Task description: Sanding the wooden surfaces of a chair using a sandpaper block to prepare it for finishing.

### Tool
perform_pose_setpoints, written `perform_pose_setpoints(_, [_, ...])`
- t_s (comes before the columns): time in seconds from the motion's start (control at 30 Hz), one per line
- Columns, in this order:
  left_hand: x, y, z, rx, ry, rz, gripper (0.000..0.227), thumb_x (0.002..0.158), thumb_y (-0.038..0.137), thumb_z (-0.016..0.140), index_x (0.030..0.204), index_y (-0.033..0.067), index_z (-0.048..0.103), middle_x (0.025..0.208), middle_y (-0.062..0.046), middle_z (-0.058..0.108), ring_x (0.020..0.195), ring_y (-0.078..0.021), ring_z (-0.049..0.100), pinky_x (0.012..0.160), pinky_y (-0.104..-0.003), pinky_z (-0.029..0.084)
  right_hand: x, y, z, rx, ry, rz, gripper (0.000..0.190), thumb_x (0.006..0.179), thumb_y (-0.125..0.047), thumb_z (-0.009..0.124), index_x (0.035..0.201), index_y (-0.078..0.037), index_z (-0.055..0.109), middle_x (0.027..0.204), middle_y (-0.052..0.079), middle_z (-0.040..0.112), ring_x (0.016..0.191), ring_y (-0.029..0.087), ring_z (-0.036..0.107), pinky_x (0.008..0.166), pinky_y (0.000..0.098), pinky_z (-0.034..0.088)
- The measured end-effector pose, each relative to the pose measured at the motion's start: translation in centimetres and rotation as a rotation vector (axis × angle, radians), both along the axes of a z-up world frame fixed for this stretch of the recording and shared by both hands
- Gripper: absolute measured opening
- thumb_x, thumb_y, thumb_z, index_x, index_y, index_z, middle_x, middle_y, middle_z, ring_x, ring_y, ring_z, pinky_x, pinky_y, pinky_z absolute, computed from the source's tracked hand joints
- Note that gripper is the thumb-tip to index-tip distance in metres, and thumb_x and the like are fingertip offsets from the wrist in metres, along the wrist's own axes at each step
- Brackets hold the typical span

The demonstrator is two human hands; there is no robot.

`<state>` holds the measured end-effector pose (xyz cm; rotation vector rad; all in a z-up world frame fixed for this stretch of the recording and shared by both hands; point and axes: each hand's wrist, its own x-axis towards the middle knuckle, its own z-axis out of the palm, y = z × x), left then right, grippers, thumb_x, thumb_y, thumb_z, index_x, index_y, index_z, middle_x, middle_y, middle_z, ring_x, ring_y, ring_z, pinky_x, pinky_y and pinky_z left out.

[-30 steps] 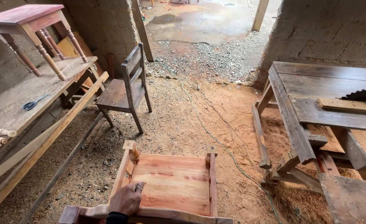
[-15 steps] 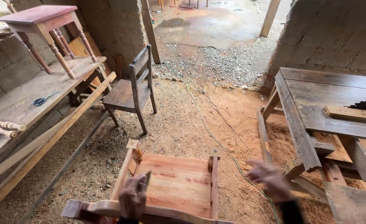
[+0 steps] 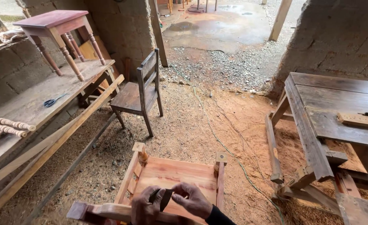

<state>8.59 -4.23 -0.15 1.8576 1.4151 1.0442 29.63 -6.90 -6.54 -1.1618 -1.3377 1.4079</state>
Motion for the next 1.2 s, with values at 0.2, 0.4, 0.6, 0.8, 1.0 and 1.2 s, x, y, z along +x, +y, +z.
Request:
perform_pose_setpoints(0.2, [-0.1,-0.9,1.6,-0.162,-0.076,-0.012,0.025,0.084,0.025,0.078,0.102,0.0085,0.074,0.079,-0.014,0.081,0.073,-0.0226,0.083,0.067,-0.036,0.062,-0.6,0.0,1.3,0.072,-0.086,-0.053,0.023,0.094,-0.016,0.075,0.111,-0.003,0.066,0.093,-0.002,0.068,0.08,0.006,0.062,0.071,0.0249,0.054])
perform_pose_setpoints(0.4, [-0.5,0.7,-2.0,-0.041,-0.059,-0.044,0.035,0.081,0.021,0.08,0.113,0.0091,0.073,0.085,-0.014,0.081,0.081,-0.0231,0.082,0.072,-0.037,0.063,0.3,-0.1,0.0,0.024,0.181,-0.142,0.016,0.099,-0.014,0.071,0.104,0.0,0.066,0.083,0.003,0.07,0.074,0.01,0.067,0.067,0.0263,0.056])
perform_pose_setpoints(0.6, [-1.3,0.9,-1.8,0.007,-0.157,-0.163,0.024,0.084,0.013,0.072,0.107,0.007,0.077,0.093,-0.012,0.081,0.093,-0.023,0.078,0.084,-0.035,0.058,1.4,-0.5,2.4,-0.012,0.2,0.071,0.02,0.096,-0.014,0.069,0.111,-0.002,0.062,0.092,0.003,0.072,0.081,0.01,0.07,0.068,0.0277,0.057])
perform_pose_setpoints(0.8, [-1.7,0.2,0.4,0.071,-0.074,-0.332,0.027,0.085,0.016,0.075,0.11,0.0066,0.077,0.096,-0.012,0.078,0.098,-0.0257,0.068,0.09,-0.036,0.053,0.4,-0.1,0.5,-0.042,0.015,0.238,0.027,0.115,-0.019,0.054,0.125,-0.001,0.071,0.088,0.003,0.066,0.074,0.008,0.061,0.066,0.0233,0.052])
perform_pose_setpoints(1.0, [-11.1,7.0,-7.2,0.171,-0.035,0.161,0.024,0.089,0.027,0.066,0.104,0.0102,0.076,0.127,-0.013,0.074,0.123,-0.0272,0.07,0.106,-0.042,0.055,2.5,-1.8,0.1,0.681,-0.419,-0.047,0.029,0.106,-0.012,0.057,0.132,-0.003,0.066,0.112,0.01,0.072,0.098,0.016,0.07,0.081,0.0296,0.057])
perform_pose_setpoints(1.2, [-21.8,15.3,-21.1,-0.279,0.55,0.471,0.041,0.1,0.049,0.06,0.1,0.0113,0.077,0.104,-0.019,0.076,0.101,-0.0313,0.072,0.091,-0.043,0.057,3.7,-4.7,-10.9,0.289,-0.301,0.245,0.041,0.106,-0.025,0.06,0.143,-0.007,0.066,0.099,0.013,0.074,0.096,0.02,0.068,0.093,0.0322,0.051])
